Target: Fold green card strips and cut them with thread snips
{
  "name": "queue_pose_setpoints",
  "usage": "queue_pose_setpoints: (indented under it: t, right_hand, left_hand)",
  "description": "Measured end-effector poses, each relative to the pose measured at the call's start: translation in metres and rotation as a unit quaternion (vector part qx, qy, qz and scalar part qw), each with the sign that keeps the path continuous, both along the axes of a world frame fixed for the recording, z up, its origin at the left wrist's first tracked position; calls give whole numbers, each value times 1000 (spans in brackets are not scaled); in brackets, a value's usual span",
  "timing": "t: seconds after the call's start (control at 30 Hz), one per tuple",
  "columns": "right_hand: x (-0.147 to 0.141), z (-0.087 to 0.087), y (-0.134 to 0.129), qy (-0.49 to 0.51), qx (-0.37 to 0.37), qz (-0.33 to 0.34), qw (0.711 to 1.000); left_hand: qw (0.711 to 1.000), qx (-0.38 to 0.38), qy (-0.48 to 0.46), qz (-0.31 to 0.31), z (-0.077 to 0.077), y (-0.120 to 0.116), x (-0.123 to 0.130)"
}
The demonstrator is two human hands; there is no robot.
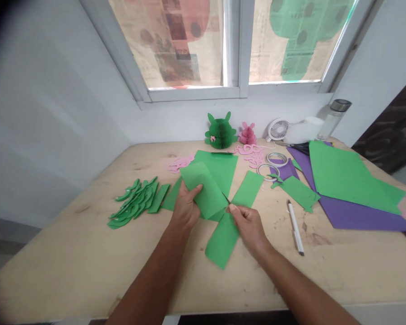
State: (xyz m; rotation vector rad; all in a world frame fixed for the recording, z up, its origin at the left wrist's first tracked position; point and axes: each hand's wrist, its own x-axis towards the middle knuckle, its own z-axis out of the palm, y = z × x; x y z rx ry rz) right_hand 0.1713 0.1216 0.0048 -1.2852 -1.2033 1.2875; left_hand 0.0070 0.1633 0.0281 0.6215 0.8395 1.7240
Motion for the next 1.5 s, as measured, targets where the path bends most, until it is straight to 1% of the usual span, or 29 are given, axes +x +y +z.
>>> queue_pose_setpoints:
  t: [0.37, 0.6, 0.8, 1.03, 1.3, 1.5]
  right_hand:
    - [1, -3, 2, 4, 10, 0, 1000]
    - [0, -4, 2, 9, 15, -6, 1000]
    - [1, -2, 2, 7, 18, -9, 1000]
    - [1, -3, 2, 4, 24, -14, 1000]
    - [0, 0, 2, -3, 29, -14, 999]
    - [1, -1, 2, -18, 35, -14, 999]
  left_hand:
    - [1000, -11, -15, -19, 1, -4, 7]
    - [1000, -4, -4, -13, 2, -5, 9]
    - [1000, -5, -8, -8, 0, -2, 10]
    - [1000, -7, -2, -11, -2, -3, 10]
    - [1000, -6, -7, -13, 4, -6, 11]
    - [1000, 2, -9, -2, 5, -2, 6]
